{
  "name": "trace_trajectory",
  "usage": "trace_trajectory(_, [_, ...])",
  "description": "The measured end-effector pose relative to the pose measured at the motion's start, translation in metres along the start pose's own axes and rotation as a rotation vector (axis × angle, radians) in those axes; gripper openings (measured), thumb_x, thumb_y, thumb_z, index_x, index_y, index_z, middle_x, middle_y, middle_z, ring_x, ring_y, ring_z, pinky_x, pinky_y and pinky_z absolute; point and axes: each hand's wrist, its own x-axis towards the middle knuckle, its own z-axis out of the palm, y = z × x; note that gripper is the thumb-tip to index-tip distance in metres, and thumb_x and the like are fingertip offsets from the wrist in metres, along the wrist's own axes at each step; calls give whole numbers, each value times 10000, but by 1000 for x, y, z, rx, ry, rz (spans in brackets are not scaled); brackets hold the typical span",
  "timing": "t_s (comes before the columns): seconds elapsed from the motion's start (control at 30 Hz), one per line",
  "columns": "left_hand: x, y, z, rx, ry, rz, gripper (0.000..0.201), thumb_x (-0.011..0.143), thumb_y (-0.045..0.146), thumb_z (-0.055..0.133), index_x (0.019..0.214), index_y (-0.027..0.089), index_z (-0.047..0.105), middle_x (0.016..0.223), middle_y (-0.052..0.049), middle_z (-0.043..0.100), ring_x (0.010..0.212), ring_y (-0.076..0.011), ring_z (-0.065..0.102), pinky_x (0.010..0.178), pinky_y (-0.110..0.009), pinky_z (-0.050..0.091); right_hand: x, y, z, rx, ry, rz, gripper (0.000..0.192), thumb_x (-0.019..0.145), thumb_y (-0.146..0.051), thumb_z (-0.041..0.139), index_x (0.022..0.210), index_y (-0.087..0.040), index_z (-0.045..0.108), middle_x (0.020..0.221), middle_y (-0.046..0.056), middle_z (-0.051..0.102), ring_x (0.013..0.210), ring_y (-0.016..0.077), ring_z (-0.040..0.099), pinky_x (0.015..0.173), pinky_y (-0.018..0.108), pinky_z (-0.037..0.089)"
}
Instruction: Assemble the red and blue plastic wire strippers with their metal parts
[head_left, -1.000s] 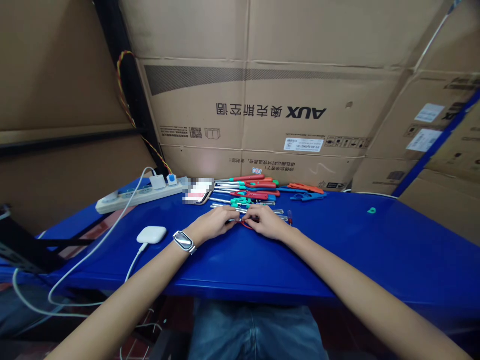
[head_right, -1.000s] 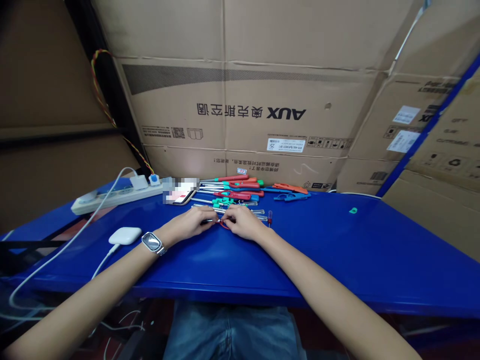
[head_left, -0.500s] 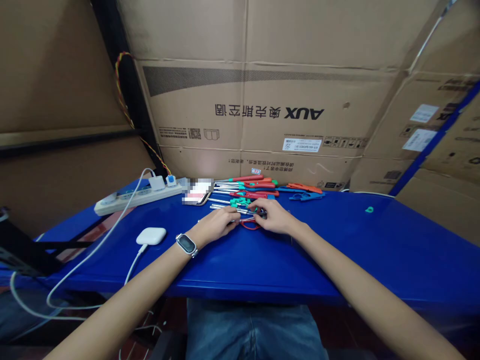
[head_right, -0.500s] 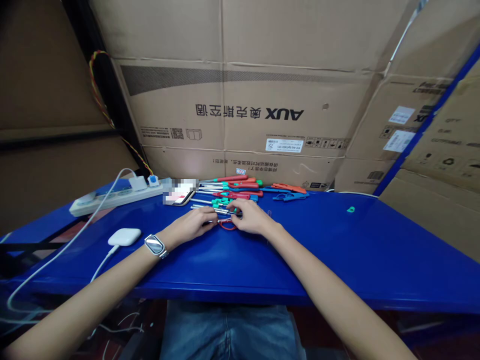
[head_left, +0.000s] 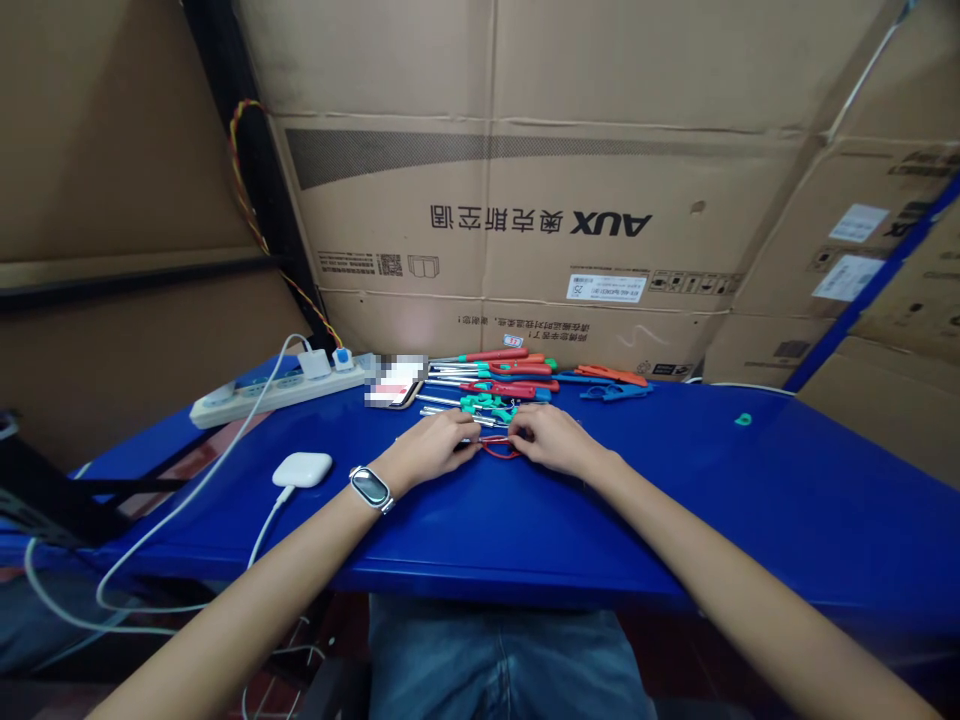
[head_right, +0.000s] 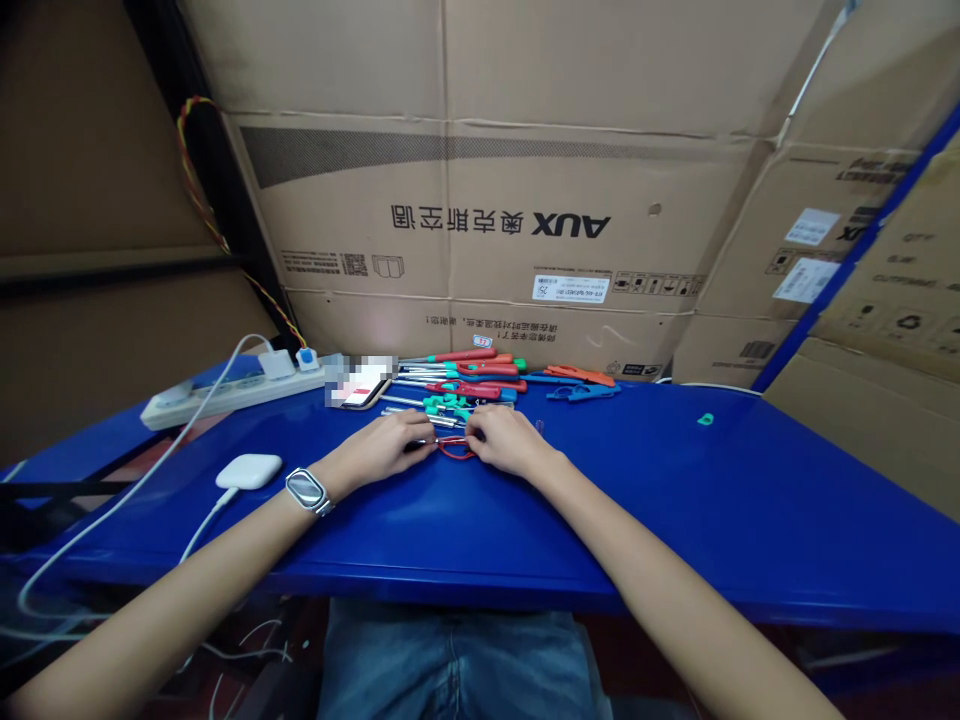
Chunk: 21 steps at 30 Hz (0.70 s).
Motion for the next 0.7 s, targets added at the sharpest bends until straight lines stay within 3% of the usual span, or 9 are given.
trace_trajectory(0.2, [28, 8, -4, -67, 27, -33, 152, 915, 214, 591, 1052, 187, 654, 1058, -73, 649, 927, -212, 637, 769, -278, 478, -1, 1, 4, 21, 5, -2, 98, 808, -108, 626, 755, -176, 674, 778, 43, 654, 734, 166, 579, 660, 255, 377])
trace_trajectory(0.37, [39, 7, 5, -157, -68, -30, 145, 883, 114, 581, 924, 183, 702, 928, -49, 686, 839, -180, 649, 748, -246, 468, -2, 2, 4, 80, 16, 45, 97, 793, -88, 624, 760, -165, 673, 763, 27, 641, 706, 142, 563, 658, 233, 378])
trace_trajectory(0.53, [32, 8, 12, -162, -30, -23, 134, 901, 187, 589, 965, 190, 707, 945, -49, 688, 809, -172, 642, 736, -247, 466, -2, 3, 3, 125, 8, 75, 104, 769, -63, 623, 741, -153, 667, 726, 14, 631, 644, 115, 538, 620, 211, 363])
trace_trajectory(0.7, [34, 15, 15, -130, -13, -72, 106, 876, 132, 594, 896, 174, 689, 917, -47, 695, 831, -187, 651, 730, -253, 467, -4, 0, -1, 77, 12, 49, 76, 778, -106, 645, 722, -150, 673, 707, 24, 633, 632, 118, 535, 607, 214, 359])
